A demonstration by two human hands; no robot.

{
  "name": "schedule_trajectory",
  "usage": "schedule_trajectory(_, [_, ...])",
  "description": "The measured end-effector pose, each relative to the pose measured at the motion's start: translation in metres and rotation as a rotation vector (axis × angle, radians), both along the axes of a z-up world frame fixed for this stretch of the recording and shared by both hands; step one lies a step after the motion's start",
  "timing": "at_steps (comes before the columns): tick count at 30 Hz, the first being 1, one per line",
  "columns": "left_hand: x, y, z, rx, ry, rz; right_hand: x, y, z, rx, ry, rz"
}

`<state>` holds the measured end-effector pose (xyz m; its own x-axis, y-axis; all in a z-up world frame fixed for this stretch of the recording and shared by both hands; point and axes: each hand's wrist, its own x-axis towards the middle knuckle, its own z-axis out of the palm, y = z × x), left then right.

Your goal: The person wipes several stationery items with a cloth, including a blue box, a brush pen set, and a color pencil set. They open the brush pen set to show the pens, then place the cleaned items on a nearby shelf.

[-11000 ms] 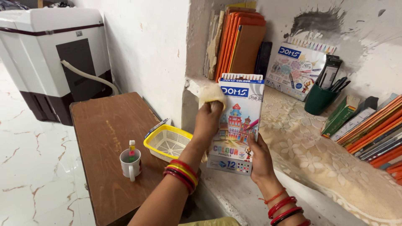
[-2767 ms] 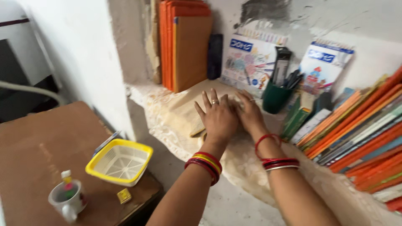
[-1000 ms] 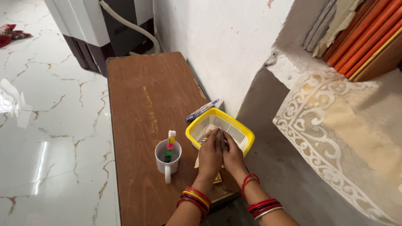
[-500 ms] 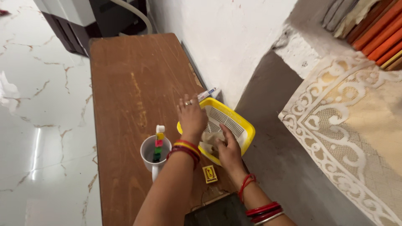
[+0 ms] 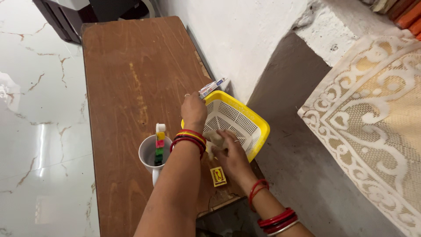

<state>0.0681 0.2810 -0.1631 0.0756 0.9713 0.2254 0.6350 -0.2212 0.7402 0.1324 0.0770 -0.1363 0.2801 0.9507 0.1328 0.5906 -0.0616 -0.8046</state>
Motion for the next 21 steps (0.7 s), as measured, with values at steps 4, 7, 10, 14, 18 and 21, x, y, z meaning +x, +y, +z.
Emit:
schedule_trajectory(4, [0.006,0.005,0.001,-0.06,-0.016,0.062,-0.009,-0.001,0.014,0.044,-0.227,0.077])
schedule_trajectory(7, [0.007,0.013,-0.001,-0.112,-0.022,0.049,-0.016,-0.008,0.032,-0.146,-0.238,0.102])
schedule_trajectory(10, [0.004,0.012,0.003,-0.059,-0.059,0.065,-0.021,-0.007,0.046,-0.348,-0.33,0.111])
schedule_trajectory(14, [-0.006,-0.004,0.031,0.112,-0.127,0.036,-0.021,-0.014,0.048,-0.435,-0.334,0.103])
schedule_trajectory(18, [-0.022,-0.026,0.089,0.224,-0.064,-0.048,-0.008,-0.02,0.041,-0.427,-0.406,0.166])
schedule_trajectory(21, [-0.044,-0.052,0.121,0.402,-0.054,-0.189,0.001,-0.029,0.034,-0.409,-0.458,0.225])
